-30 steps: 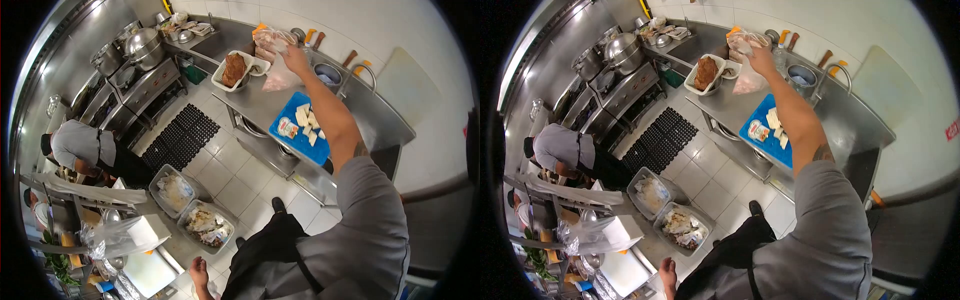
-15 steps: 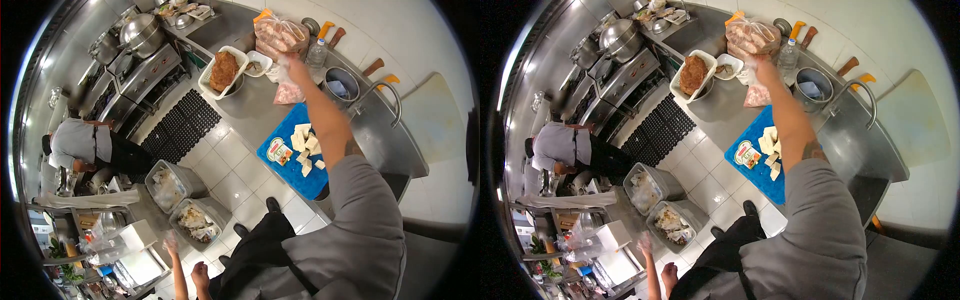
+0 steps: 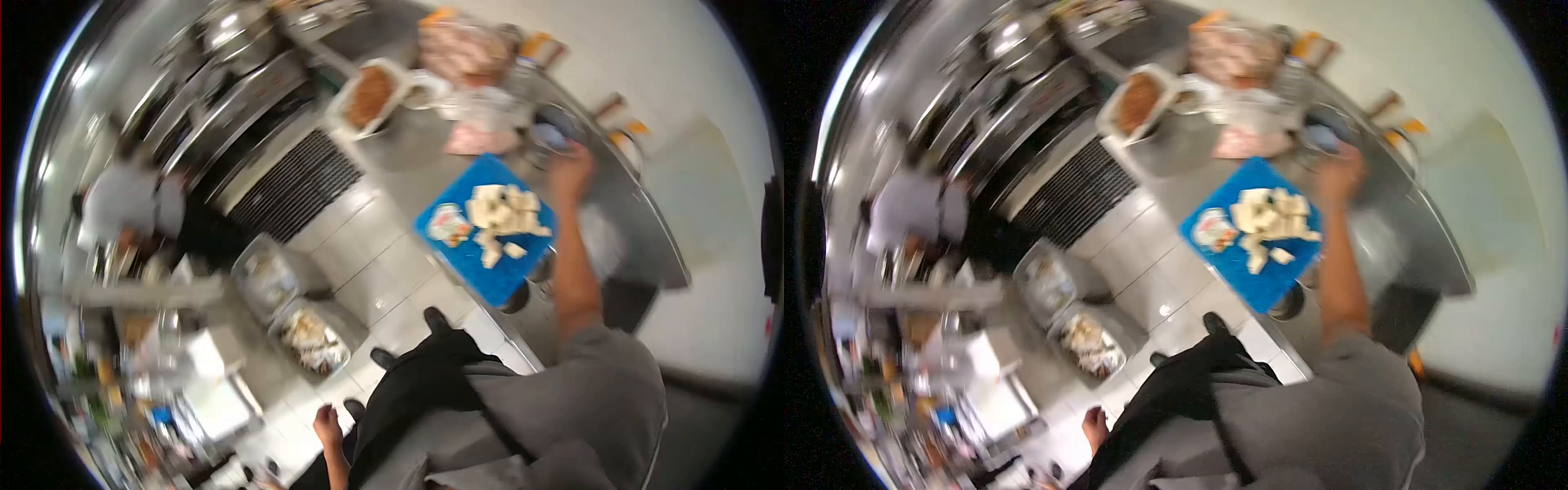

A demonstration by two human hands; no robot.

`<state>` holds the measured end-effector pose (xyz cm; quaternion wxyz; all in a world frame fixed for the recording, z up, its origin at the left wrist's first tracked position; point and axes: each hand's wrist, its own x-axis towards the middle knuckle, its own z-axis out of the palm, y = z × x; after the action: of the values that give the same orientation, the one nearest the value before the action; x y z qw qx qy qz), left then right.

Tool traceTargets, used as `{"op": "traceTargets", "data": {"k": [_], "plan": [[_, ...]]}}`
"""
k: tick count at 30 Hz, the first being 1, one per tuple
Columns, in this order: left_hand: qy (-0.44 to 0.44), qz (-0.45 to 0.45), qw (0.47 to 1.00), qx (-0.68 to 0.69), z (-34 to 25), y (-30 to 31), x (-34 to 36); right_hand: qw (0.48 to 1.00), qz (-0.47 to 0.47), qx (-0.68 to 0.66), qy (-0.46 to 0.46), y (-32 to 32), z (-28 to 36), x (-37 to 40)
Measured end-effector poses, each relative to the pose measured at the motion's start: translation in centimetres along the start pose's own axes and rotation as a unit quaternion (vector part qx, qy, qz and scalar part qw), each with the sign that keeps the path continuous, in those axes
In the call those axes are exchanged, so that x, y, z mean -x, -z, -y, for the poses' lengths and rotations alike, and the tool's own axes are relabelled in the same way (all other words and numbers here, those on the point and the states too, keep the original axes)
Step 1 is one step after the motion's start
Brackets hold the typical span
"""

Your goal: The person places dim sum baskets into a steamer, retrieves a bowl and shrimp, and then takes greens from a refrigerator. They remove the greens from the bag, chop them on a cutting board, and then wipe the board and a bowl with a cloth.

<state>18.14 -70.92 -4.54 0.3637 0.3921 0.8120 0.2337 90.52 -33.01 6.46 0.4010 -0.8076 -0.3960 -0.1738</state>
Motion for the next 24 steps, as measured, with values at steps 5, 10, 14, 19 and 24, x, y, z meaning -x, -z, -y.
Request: {"op": "traceTargets", "data": {"k": [5,10,14,19,24], "plan": [[0.03,0.005,0.986,-0.161,1.2,-1.0,1.4,0.938,0.344,0.02,0.039,-5.4,-24.2,-3.1],[0.048,-0.046,0.993,-0.099,-0.2,0.2,1.7,0.868,0.387,-0.074,0.301,-6.2,-38.7,-5.5],[0.081,-0.008,0.988,-0.131,1.1,-0.1,2.5,0.816,0.177,-0.402,-0.376,-1.6,-30.4,-2.9],[0.125,0.001,0.98,-0.153,5.3,-1.4,4.8,0.685,0.196,-0.462,-0.528,-4.6,-25.5,-3.3],[0.187,0.051,0.965,-0.179,7.0,0.3,8.9,0.65,0.232,-0.458,-0.561,-6.6,-24.3,-5.1]]}}
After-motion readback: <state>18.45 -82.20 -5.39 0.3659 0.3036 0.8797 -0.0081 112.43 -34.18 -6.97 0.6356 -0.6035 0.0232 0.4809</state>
